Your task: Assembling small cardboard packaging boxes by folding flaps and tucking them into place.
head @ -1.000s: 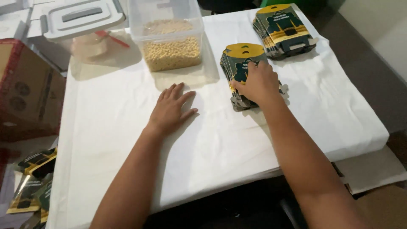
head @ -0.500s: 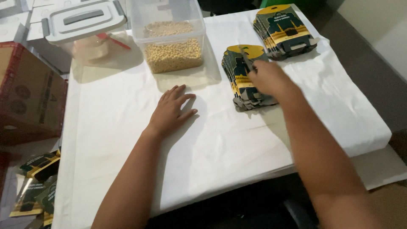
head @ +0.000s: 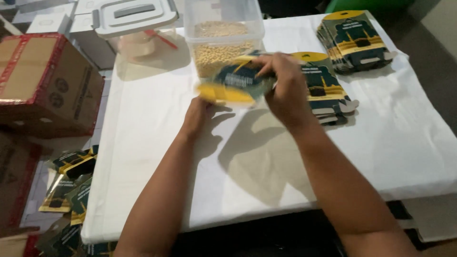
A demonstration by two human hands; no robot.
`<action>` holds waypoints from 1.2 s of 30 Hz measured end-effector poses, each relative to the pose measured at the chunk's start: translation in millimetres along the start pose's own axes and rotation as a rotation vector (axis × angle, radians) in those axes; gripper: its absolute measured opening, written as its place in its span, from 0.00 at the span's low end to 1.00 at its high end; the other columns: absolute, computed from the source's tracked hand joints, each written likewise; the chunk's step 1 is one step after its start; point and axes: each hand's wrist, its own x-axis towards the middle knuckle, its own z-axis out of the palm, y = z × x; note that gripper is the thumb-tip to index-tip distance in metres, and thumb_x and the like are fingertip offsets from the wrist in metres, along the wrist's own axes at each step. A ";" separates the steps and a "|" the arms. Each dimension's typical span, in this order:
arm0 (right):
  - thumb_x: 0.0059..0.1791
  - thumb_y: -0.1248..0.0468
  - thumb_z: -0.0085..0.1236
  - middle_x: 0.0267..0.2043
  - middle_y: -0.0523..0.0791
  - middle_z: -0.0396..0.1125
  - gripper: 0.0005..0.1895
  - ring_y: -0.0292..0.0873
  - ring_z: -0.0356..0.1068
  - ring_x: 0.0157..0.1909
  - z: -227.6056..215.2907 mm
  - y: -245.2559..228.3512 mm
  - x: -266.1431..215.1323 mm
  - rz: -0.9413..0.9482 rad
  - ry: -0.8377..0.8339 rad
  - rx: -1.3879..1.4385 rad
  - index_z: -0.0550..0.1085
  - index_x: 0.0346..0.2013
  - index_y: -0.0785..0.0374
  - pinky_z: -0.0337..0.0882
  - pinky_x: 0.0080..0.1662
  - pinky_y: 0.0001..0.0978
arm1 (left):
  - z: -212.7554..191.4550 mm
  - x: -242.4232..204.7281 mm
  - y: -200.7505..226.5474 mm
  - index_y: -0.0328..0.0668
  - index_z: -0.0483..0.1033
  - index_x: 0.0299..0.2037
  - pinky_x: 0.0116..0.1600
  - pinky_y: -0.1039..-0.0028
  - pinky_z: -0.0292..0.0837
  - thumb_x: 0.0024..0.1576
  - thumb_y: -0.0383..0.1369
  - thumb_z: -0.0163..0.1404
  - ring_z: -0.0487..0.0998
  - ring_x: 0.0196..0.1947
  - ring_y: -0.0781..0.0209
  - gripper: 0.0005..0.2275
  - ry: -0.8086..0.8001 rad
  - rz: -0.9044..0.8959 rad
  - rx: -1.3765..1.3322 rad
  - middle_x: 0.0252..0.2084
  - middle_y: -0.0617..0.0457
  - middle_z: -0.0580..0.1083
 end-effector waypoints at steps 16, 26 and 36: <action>0.61 0.57 0.46 0.51 0.52 0.72 0.17 0.46 0.71 0.57 65.5 45.2 -85.0 0.474 -0.067 0.562 0.74 0.54 0.67 0.70 0.60 0.46 | -28.0 57.7 -28.9 0.39 0.72 0.57 0.56 0.64 0.75 0.68 0.31 0.46 0.78 0.47 0.63 0.10 0.044 0.667 0.298 0.44 0.53 0.76; 0.58 0.58 0.42 0.50 0.49 0.62 0.22 0.46 0.66 0.50 59.9 5.8 -66.6 0.133 0.044 0.526 0.61 0.64 0.67 0.68 0.55 0.46 | -9.5 35.5 -34.7 0.39 0.61 0.61 0.60 0.60 0.70 0.58 0.36 0.60 0.73 0.51 0.62 0.25 0.020 1.006 0.414 0.49 0.50 0.72; 0.60 0.63 0.42 0.66 0.65 0.56 0.29 0.61 0.55 0.71 69.9 20.2 -80.9 0.093 -0.027 0.659 0.49 0.71 0.76 0.51 0.71 0.62 | -14.0 38.1 -39.7 0.35 0.53 0.70 0.71 0.56 0.60 0.53 0.43 0.66 0.68 0.65 0.51 0.41 -0.123 1.069 0.450 0.62 0.39 0.67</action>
